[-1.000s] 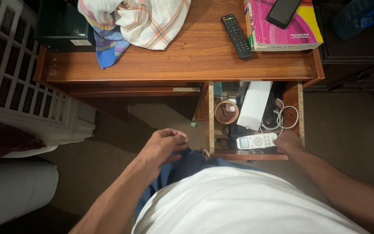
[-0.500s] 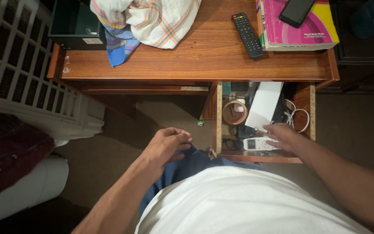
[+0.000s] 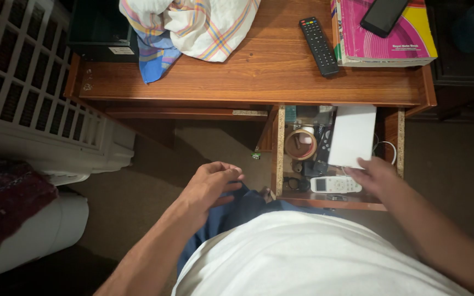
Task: Organizing various electronic gadgets and items inside and on top of a wooden desk drawer.
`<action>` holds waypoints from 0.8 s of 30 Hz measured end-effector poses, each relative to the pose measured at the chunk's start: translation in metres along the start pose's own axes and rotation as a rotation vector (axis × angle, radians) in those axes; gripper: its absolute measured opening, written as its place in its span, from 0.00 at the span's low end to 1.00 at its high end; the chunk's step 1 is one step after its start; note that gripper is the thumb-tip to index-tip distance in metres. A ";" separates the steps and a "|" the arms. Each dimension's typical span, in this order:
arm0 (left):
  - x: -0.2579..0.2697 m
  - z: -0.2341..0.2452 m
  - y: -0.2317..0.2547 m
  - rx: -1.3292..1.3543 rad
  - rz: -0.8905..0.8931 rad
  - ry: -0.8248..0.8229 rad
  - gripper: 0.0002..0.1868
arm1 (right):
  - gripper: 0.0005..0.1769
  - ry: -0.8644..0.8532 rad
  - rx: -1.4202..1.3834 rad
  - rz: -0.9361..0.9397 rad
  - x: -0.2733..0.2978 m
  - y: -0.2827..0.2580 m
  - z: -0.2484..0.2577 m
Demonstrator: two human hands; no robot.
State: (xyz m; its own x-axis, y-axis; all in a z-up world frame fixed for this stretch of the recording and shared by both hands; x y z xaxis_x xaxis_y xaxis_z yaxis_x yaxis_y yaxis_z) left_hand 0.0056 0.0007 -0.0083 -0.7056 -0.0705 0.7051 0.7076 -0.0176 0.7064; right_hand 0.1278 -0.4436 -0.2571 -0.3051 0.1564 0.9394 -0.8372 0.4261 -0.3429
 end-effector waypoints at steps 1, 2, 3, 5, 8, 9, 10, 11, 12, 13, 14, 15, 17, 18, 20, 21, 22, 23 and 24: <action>-0.001 -0.002 0.001 0.000 0.001 -0.006 0.14 | 0.22 0.005 -0.003 0.001 0.016 -0.001 0.008; -0.002 -0.004 0.001 0.000 0.001 -0.013 0.14 | 0.23 0.021 0.022 0.075 0.033 -0.002 0.017; -0.003 -0.006 0.002 -0.001 0.001 -0.021 0.13 | 0.24 0.039 0.044 0.148 0.049 -0.003 0.026; -0.003 -0.011 0.005 -0.026 0.015 -0.028 0.13 | 0.25 0.070 0.111 0.196 0.061 -0.003 0.052; -0.010 -0.016 0.003 -0.052 0.033 -0.047 0.12 | 0.25 0.130 0.235 0.262 0.088 -0.004 0.080; -0.013 -0.018 0.002 -0.051 0.037 -0.055 0.12 | 0.25 0.154 0.296 0.280 0.099 -0.005 0.086; -0.015 -0.019 0.001 -0.054 0.037 -0.064 0.12 | 0.25 0.162 0.290 0.280 0.112 -0.006 0.090; -0.016 -0.020 0.001 -0.038 0.032 -0.078 0.12 | 0.24 0.195 0.304 0.275 0.124 -0.007 0.093; -0.017 -0.020 0.000 -0.022 0.028 -0.091 0.12 | 0.24 0.228 0.318 0.270 0.137 -0.008 0.096; -0.017 -0.021 0.001 -0.024 0.026 -0.095 0.12 | 0.24 0.230 0.315 0.271 0.141 -0.008 0.101; -0.018 -0.021 0.001 -0.026 0.025 -0.098 0.12 | 0.24 0.263 0.342 0.266 0.146 -0.009 0.106; -0.018 -0.022 0.001 -0.028 0.024 -0.101 0.12 | 0.24 0.296 0.370 0.260 0.150 -0.009 0.110; -0.016 -0.023 0.001 -0.042 0.024 -0.107 0.13 | 0.23 0.328 0.405 0.268 0.149 -0.010 0.126; -0.015 -0.023 0.002 -0.056 0.026 -0.110 0.13 | 0.22 0.357 0.443 0.274 0.149 -0.010 0.134; -0.013 -0.023 0.000 -0.069 0.025 -0.112 0.14 | 0.21 0.354 0.468 0.293 0.142 -0.011 0.144; -0.012 -0.023 -0.001 -0.082 0.027 -0.113 0.14 | 0.20 0.352 0.494 0.309 0.138 -0.011 0.149; -0.011 -0.023 -0.001 -0.082 0.027 -0.114 0.14 | 0.20 0.352 0.493 0.308 0.140 -0.011 0.142; -0.009 -0.024 -0.002 -0.089 0.033 -0.110 0.15 | 0.19 0.327 0.511 0.336 0.141 -0.010 0.135; -0.008 -0.024 -0.002 -0.095 0.039 -0.107 0.15 | 0.19 0.302 0.528 0.363 0.143 -0.010 0.128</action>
State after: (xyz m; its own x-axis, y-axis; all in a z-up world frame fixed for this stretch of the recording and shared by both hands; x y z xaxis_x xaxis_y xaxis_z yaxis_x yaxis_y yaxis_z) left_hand 0.0109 -0.0227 -0.0165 -0.6742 0.0332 0.7378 0.7310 -0.1121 0.6731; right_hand 0.0341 -0.5397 -0.1191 -0.5318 0.4793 0.6982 -0.8377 -0.1771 -0.5166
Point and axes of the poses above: each hand's wrist, its own x-axis away from the middle knuckle, its own z-axis out of the back of the hand, y = z × x, the point moved 1 cm from there along -x, towards the middle knuckle, and after that the axes turned 11 degrees about -z, right-handed, at the moved point
